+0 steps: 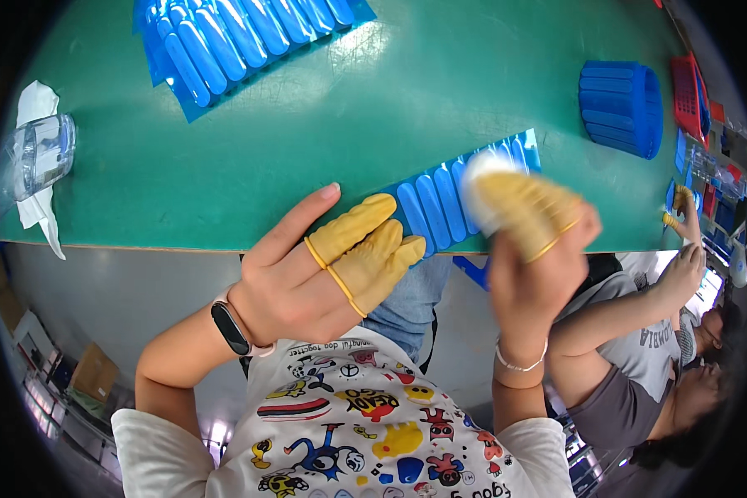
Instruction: The person cleans blue plastic components by wiping them with a white cloth at a manufacturing workbench.
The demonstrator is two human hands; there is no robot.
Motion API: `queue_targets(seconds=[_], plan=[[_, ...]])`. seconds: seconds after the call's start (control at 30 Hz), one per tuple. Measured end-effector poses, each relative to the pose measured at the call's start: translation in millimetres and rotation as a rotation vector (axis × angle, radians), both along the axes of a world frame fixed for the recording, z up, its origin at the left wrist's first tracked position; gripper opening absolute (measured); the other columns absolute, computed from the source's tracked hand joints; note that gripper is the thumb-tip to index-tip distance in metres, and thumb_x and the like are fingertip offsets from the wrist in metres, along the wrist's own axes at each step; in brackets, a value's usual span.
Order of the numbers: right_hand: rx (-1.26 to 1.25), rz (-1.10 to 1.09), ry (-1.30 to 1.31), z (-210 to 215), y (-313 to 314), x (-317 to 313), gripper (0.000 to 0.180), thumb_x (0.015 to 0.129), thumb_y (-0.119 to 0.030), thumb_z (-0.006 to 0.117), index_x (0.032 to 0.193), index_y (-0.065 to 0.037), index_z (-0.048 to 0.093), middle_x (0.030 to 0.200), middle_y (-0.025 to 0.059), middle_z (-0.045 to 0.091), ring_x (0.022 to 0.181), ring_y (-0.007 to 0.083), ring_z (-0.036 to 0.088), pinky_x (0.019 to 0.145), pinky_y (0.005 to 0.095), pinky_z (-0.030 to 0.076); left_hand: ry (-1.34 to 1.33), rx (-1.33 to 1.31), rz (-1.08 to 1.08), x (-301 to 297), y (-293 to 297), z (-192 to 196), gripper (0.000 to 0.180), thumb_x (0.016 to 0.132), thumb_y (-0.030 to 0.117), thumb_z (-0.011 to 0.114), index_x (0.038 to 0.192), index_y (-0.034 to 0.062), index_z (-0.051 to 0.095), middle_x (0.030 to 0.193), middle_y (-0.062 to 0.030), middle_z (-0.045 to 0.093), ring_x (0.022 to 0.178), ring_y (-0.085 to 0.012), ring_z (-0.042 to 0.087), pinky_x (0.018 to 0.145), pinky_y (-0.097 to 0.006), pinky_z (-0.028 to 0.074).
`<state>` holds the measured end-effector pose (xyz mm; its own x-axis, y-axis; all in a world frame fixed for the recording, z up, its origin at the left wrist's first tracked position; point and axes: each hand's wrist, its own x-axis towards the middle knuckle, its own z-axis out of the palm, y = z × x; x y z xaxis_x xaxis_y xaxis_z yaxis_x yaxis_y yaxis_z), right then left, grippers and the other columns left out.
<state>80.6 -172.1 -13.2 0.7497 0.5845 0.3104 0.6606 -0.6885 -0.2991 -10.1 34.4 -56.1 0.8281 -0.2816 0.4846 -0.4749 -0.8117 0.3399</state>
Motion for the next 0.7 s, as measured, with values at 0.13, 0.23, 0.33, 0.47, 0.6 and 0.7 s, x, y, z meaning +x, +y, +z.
queue_targets(seconds=[0.13, 0.23, 0.33, 0.47, 0.6, 0.7], plan=[[-0.040, -0.095, -0.067, 11.8, -6.5, 14.7, 0.035, 0.071, 0.009, 0.062, 0.100, -0.007, 0.072, 0.101, 0.0102, 0.069, 0.096, 0.0295, 0.064, 0.093, 0.0407, 0.041, -0.038, -0.007, -0.002, 4.9, 0.0, -1.4, 0.027, 0.074, 0.015, 0.074, 0.101, 0.0207, 0.073, 0.104, 0.0004, 0.066, 0.099, -0.0223, 0.067, 0.096, -0.046, 0.051], [0.001, 0.118, 0.088, 1.9, -2.6, -8.3, 0.035, 0.068, 0.005, 0.066, 0.099, -0.011, 0.072, 0.099, 0.0054, 0.067, 0.094, 0.0232, 0.062, 0.090, 0.0427, 0.035, -0.004, 0.029, -0.027, 0.9, 2.6, -0.5, 0.028, 0.073, 0.014, 0.075, 0.101, 0.0200, 0.074, 0.104, 0.0006, 0.066, 0.099, -0.0227, 0.067, 0.096, -0.045, 0.051], [0.018, -0.214, -0.112, -5.7, -19.3, 30.5, 0.031, 0.074, 0.003, 0.066, 0.101, -0.010, 0.073, 0.100, 0.0042, 0.067, 0.093, 0.0202, 0.061, 0.088, 0.0354, 0.031, -0.060, -0.012, -0.014, 4.2, -3.0, 2.3, 0.028, 0.073, 0.014, 0.076, 0.100, 0.0193, 0.074, 0.102, 0.0002, 0.066, 0.099, -0.0229, 0.067, 0.095, -0.045, 0.052], [0.359, -0.147, -0.030, 2.7, -20.1, 16.0, 0.037, 0.071, 0.014, 0.062, 0.103, -0.003, 0.071, 0.100, 0.0111, 0.067, 0.093, 0.0259, 0.062, 0.087, 0.0333, 0.045, -0.028, 0.012, -0.010, 6.8, 1.3, 11.3, 0.029, 0.070, 0.010, 0.078, 0.097, 0.0187, 0.074, 0.098, -0.0011, 0.066, 0.098, -0.0230, 0.067, 0.094, -0.046, 0.052], [1.185, -0.071, 0.516, -0.7, -39.3, -30.9, 0.026, 0.076, 0.008, 0.067, 0.102, 0.002, 0.066, 0.103, 0.0169, 0.063, 0.098, 0.0280, 0.062, 0.088, 0.0449, 0.049, 0.056, -0.238, -0.055, 11.6, -2.6, 25.9, 0.031, 0.065, 0.004, 0.080, 0.092, 0.0166, 0.074, 0.095, -0.0020, 0.067, 0.097, -0.0238, 0.067, 0.096, -0.051, 0.049], [1.690, -0.102, 1.032, 0.8, -52.1, -58.2, 0.026, 0.076, 0.002, 0.071, 0.101, -0.003, 0.066, 0.100, 0.0138, 0.064, 0.103, 0.0312, 0.062, 0.102, 0.0587, 0.042, 0.041, -0.273, -0.095, 14.8, -3.5, 44.1, 0.034, 0.063, 0.004, 0.079, 0.091, 0.0204, 0.074, 0.099, 0.0002, 0.067, 0.098, -0.0244, 0.065, 0.102, -0.057, 0.041]])
